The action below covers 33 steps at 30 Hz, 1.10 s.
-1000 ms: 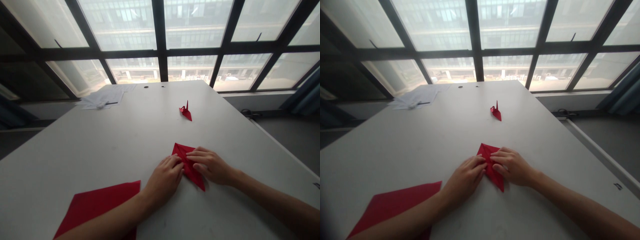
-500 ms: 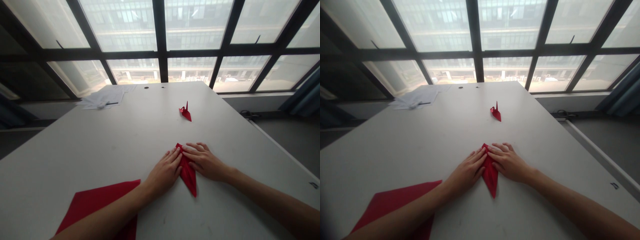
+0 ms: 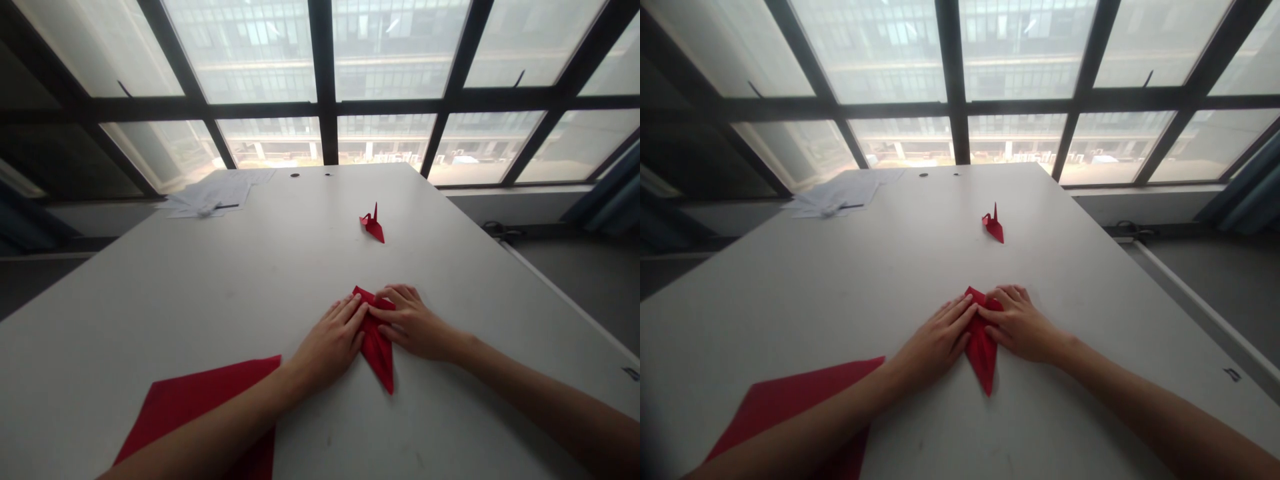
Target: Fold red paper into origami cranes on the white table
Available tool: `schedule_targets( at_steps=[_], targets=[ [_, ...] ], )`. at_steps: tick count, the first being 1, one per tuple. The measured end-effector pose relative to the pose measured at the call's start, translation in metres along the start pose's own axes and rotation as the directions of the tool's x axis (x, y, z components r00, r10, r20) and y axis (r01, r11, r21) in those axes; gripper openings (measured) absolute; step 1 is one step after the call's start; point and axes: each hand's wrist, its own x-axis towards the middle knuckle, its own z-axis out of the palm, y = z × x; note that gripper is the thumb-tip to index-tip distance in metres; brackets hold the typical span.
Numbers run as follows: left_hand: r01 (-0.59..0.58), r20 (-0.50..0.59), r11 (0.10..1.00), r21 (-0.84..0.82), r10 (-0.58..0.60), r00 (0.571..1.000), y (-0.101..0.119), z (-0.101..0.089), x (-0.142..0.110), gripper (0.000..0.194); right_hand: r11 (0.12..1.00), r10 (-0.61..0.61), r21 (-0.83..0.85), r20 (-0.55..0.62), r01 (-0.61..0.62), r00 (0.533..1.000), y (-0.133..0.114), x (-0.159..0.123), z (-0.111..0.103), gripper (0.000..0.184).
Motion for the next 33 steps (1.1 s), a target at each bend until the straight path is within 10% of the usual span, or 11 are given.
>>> schedule_targets(
  at_steps=[12, 33],
  targets=[
    [-0.015, 0.042, 1.000, 0.014, 0.015, 0.999, 0.005, -0.012, 0.002, 0.047, 0.966, 0.078, 0.251, -0.033, -0.068, 0.996, 0.015, -0.002, -0.004, 0.033],
    [-0.110, 0.071, 0.994, -0.004, 0.110, 0.991, 0.004, -0.012, 0.002, 0.048, 0.994, 0.106, 0.018, 0.043, -0.107, 0.993, 0.018, 0.004, 0.001, 0.032]
  ],
)
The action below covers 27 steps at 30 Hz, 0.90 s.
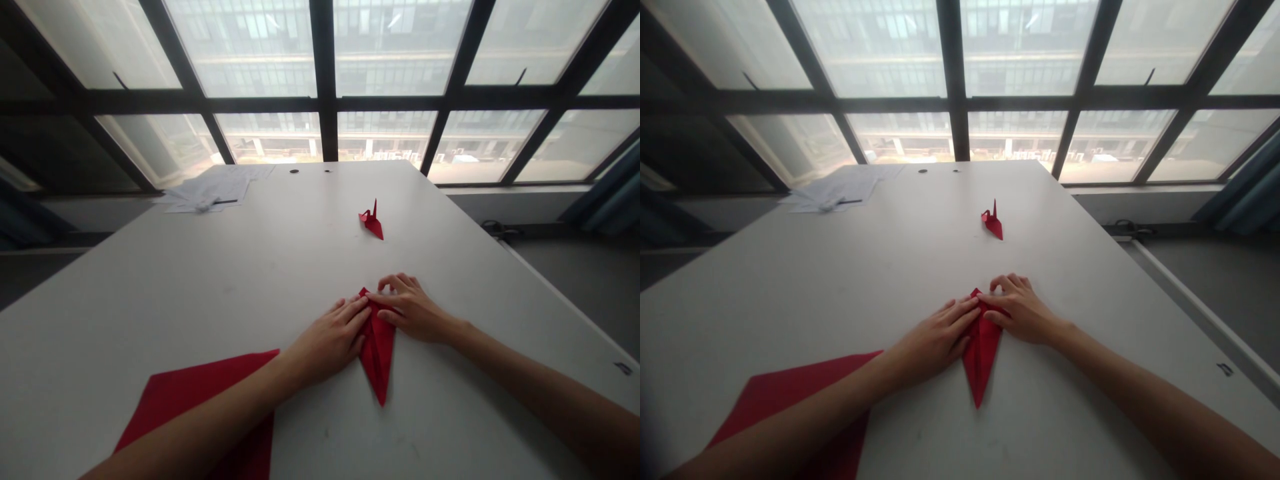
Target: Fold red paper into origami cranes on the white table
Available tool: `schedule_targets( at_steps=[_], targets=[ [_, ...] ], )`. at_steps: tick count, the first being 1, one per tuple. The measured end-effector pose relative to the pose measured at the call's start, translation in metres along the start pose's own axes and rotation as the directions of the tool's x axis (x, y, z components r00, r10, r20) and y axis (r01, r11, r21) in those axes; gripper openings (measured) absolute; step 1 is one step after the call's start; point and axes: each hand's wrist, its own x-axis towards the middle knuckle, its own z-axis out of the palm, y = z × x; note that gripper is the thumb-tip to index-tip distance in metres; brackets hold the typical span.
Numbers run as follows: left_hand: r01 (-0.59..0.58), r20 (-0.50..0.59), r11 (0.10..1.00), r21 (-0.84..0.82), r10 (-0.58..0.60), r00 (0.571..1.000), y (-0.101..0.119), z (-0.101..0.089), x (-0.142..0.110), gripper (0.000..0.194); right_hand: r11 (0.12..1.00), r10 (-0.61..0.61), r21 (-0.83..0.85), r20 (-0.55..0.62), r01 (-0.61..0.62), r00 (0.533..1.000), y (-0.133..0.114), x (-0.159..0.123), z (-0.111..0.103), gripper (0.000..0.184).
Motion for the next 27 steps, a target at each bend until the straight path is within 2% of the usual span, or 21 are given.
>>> schedule_targets(
  at_steps=[9, 16, 24, 27],
  targets=[
    [-0.019, -0.013, 1.000, -0.015, 0.019, 1.000, 0.000, 0.001, 0.001, 0.045, 1.000, -0.022, 0.011, 0.044, 0.022, 0.999, 0.010, 0.003, -0.002, 0.037],
    [-0.026, 0.001, 1.000, 0.006, 0.026, 1.000, 0.000, 0.000, 0.001, 0.048, 0.998, -0.005, 0.058, 0.012, 0.004, 1.000, 0.013, 0.004, -0.002, 0.033],
    [-0.016, 0.017, 1.000, 0.004, 0.016, 1.000, 0.000, -0.001, 0.002, 0.048, 0.995, -0.099, -0.002, -0.040, 0.099, 0.994, 0.027, 0.015, -0.004, 0.029],
    [-0.022, 0.030, 1.000, 0.005, 0.022, 0.999, 0.001, -0.002, 0.001, 0.048, 0.992, -0.126, -0.008, -0.026, 0.126, 0.992, 0.029, 0.016, -0.003, 0.028]
  ],
)
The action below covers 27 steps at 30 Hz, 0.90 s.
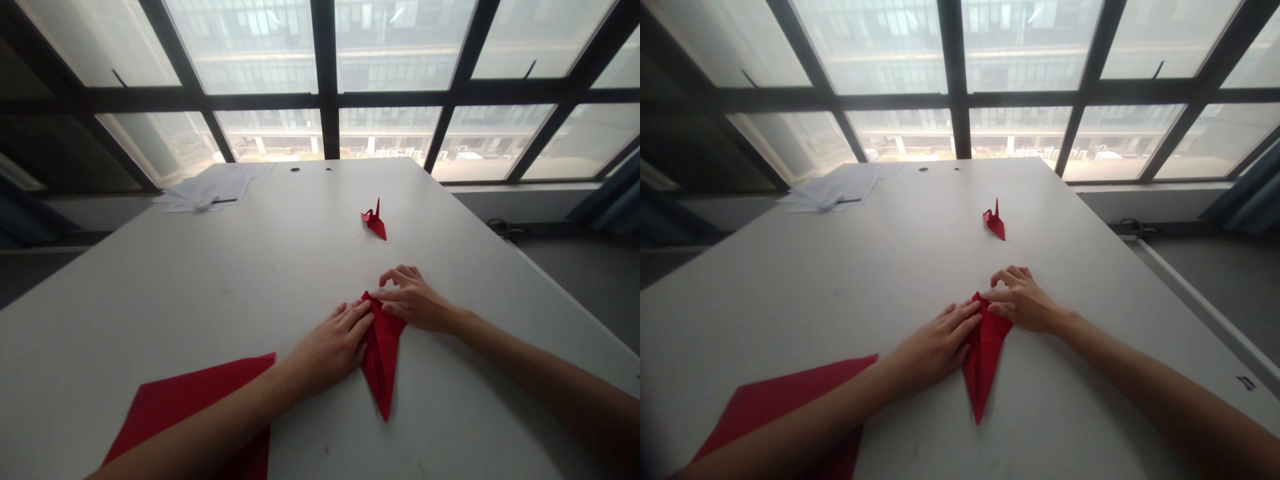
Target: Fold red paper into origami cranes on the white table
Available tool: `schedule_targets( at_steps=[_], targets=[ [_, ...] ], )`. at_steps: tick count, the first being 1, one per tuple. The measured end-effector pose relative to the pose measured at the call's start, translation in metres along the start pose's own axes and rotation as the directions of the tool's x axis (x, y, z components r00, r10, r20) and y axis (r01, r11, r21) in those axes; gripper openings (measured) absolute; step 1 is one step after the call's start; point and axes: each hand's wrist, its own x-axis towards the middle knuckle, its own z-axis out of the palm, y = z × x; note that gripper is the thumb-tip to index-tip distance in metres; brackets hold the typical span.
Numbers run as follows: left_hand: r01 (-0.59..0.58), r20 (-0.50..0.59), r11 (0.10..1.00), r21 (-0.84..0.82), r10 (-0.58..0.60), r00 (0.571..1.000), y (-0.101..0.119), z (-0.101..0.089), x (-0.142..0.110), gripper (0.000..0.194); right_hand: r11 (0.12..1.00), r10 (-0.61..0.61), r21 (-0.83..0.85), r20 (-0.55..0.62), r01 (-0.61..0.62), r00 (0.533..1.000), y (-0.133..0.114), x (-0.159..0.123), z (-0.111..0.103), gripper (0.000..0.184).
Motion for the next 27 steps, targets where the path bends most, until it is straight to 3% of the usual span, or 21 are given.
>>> schedule_targets(
  at_steps=[12, 18, 27],
  targets=[
    [0.009, 0.015, 0.999, -0.036, -0.009, 1.000, 0.0009, -0.0014, 0.0001, 0.048, 0.994, -0.058, -0.086, 0.056, 0.062, 0.997, -0.0061, 0.0017, -0.0050, 0.032],
    [0.019, 0.005, 0.999, -0.037, -0.019, 1.000, 0.0007, -0.0011, 0.0000, 0.047, 1.000, 0.010, -0.005, -0.028, -0.010, 1.000, -0.0031, 0.0002, 0.0003, 0.030],
    [0.024, 0.013, 0.999, -0.038, -0.023, 1.000, 0.0010, -0.0008, 0.0008, 0.047, 0.999, 0.004, -0.032, 0.027, -0.003, 1.000, -0.0068, 0.0030, -0.0009, 0.030]
  ],
)
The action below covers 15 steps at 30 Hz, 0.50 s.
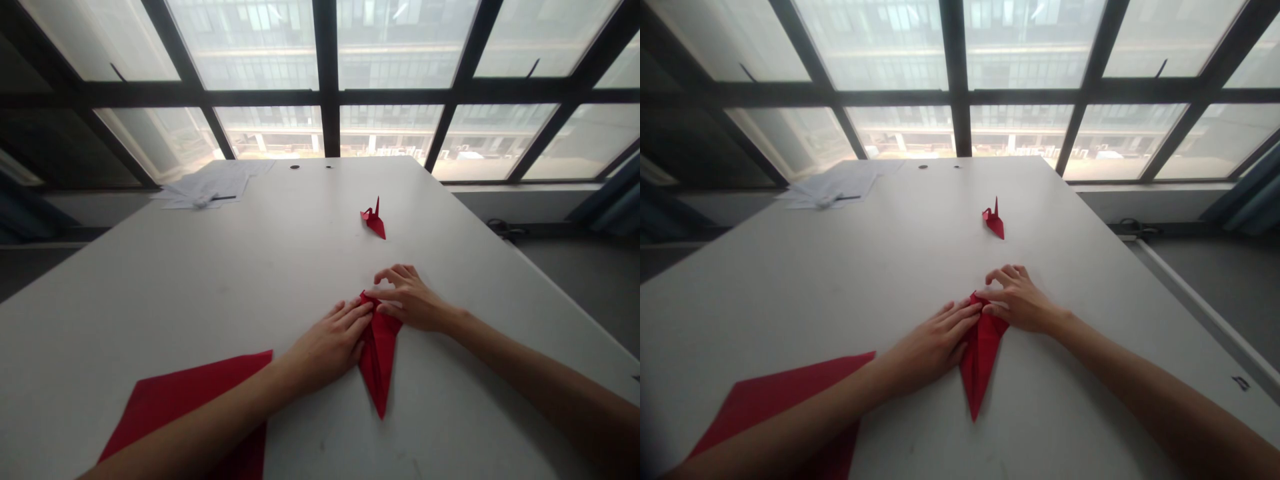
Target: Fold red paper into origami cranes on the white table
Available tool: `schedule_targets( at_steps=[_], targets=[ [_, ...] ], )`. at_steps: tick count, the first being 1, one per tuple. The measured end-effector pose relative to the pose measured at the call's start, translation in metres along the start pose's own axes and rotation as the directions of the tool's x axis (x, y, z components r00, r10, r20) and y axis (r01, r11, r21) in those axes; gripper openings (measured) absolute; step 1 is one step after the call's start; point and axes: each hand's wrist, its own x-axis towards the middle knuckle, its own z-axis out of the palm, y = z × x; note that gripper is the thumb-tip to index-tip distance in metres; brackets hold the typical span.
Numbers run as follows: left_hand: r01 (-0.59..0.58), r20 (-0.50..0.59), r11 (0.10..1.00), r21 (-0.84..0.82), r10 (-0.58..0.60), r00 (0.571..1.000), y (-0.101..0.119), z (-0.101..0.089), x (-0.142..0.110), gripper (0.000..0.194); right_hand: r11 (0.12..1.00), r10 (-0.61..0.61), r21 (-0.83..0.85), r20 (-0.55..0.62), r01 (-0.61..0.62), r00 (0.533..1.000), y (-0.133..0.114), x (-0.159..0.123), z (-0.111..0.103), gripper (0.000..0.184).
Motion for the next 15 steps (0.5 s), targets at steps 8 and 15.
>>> schedule_targets(
  at_steps=[8, 15],
  targets=[
    [-0.002, -0.008, 1.000, 0.011, 0.002, 1.000, 0.0000, 0.0005, -0.0003, 0.046, 0.999, -0.048, 0.020, 0.013, 0.048, 0.999, -0.0046, 0.0005, 0.0000, 0.037],
    [-0.015, -0.026, 1.000, 0.014, 0.015, 1.000, -0.0004, 0.0016, 0.0001, 0.050, 0.998, 0.039, -0.040, 0.022, -0.038, 0.999, -0.0057, 0.0024, 0.0007, 0.035]
  ],
)
